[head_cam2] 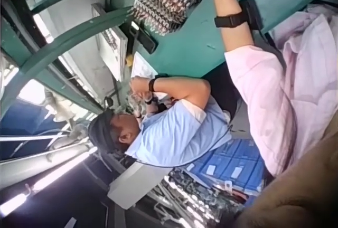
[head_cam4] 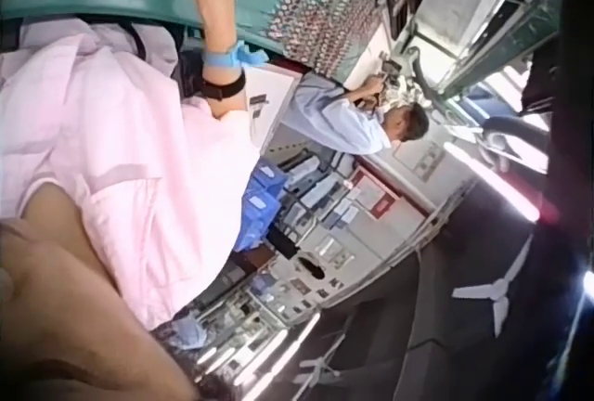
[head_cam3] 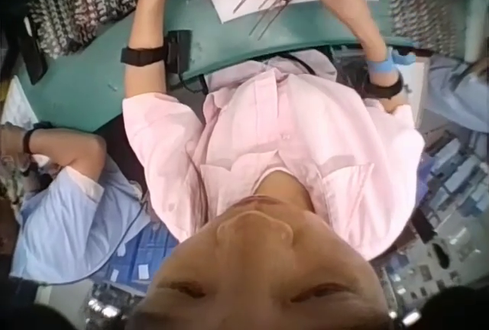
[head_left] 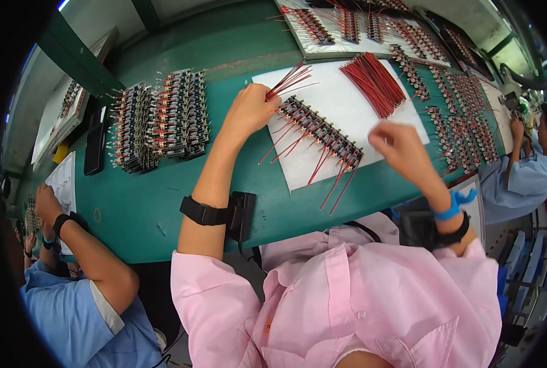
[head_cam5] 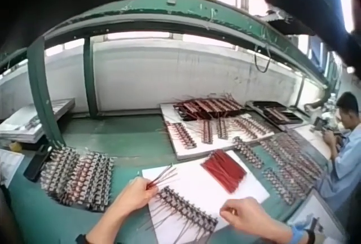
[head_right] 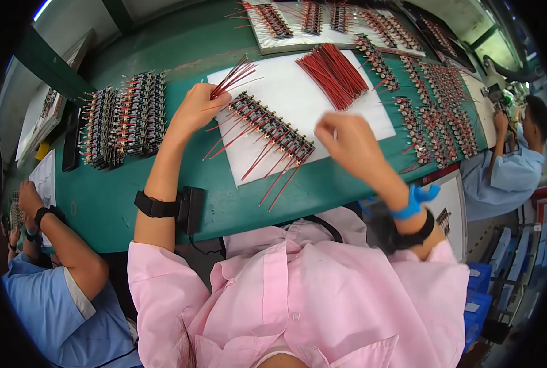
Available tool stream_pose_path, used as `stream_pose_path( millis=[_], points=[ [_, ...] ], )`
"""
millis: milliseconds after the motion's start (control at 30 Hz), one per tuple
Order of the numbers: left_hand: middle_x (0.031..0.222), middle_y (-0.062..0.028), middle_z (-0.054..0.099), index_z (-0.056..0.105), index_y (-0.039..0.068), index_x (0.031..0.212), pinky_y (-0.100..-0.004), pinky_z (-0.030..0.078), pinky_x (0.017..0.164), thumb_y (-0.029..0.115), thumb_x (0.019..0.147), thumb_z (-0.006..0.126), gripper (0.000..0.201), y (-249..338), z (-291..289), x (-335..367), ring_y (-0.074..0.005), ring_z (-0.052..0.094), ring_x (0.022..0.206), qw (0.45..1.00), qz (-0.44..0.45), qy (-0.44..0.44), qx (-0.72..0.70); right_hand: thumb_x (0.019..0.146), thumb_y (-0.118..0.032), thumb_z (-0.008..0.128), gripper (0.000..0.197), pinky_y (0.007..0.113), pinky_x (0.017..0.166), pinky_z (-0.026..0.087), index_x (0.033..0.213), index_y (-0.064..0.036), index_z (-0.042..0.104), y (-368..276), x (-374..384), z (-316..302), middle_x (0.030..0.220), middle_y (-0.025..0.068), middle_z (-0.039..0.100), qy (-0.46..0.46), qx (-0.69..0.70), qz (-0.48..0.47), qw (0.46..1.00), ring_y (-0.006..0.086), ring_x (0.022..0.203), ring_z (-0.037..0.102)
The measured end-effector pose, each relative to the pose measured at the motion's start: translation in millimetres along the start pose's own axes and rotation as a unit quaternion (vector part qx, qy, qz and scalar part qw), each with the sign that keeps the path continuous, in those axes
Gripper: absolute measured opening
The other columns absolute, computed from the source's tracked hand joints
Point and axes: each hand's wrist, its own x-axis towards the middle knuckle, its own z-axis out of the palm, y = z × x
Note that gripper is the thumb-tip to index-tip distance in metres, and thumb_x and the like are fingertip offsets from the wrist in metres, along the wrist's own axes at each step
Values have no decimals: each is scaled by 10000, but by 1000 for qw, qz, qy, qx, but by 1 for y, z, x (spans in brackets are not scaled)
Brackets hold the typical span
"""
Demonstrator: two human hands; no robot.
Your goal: The person picks up a bundle of wires and inserts them one by one into the connectors on a circuit board. After filling the connectors, the person sets the remaining wires down.
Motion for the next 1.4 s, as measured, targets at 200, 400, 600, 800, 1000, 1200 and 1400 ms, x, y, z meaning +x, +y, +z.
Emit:
stream_pose_path(
  millis=[200, 400, 600, 800, 1000, 1200, 1400],
  points=[
    [501, -90, 459, 551, -67, 673, -291, 358, 476, 218, 708, 566, 288, -4, -1, 4, -105, 432, 504, 1000, 8, -9, -22, 778, -146, 484, 190, 189, 341, 318, 801, 33, 544, -10, -39, 22, 615, 82, 567, -83, 322, 266, 905, 92, 345, 417],
    [485, -42, 421, 549, -61, 657, -257, 338, 453, 217, 710, 574, 284, -3, 2, 3, -66, 394, 501, 999, 20, -8, -30, 771, -139, 483, 210, 193, 328, 332, 838, 54, 532, -10, -43, 36, 635, 109, 578, -44, 456, 300, 837, 110, 338, 447],
    [512, 5, 459, 569, -56, 665, -237, 320, 441, 173, 725, 566, 237, -9, 2, 5, -46, 387, 506, 999, 35, -24, -32, 748, -126, 502, 175, 204, 311, 327, 789, 42, 531, -3, -42, 44, 620, 117, 575, -27, 520, 327, 788, 117, 328, 450],
    [542, 37, 461, 595, -36, 736, -208, 269, 413, 164, 735, 569, 202, -23, 0, 5, -31, 361, 481, 992, 31, -52, -107, 729, -107, 522, 125, 201, 297, 307, 711, 17, 519, -6, -37, 49, 568, 90, 554, 6, 557, 318, 767, 109, 319, 444],
    [523, 60, 420, 607, -11, 777, -189, 209, 390, 185, 747, 570, 201, -15, -4, 3, -23, 312, 445, 991, -33, -62, -117, 746, -108, 531, 115, 187, 307, 269, 689, -8, 519, -4, -38, 54, 532, 46, 514, 53, 545, 230, 804, 61, 328, 393],
    [493, 77, 356, 610, 7, 802, -180, 161, 357, 241, 752, 570, 243, 6, -11, -7, -12, 264, 398, 983, -66, -65, -160, 751, -110, 530, 110, 178, 327, 244, 689, -19, 521, -3, -36, 53, 519, 18, 485, 89, 523, 207, 822, 33, 348, 346],
    [481, 81, 332, 607, 15, 807, -181, 142, 337, 256, 762, 554, 250, 15, -13, -11, -10, 249, 376, 979, -78, -66, -176, 754, -106, 527, 109, 165, 350, 249, 690, -18, 521, -3, -37, 48, 532, 19, 486, 136, 504, 163, 837, 29, 371, 350]
  ],
)
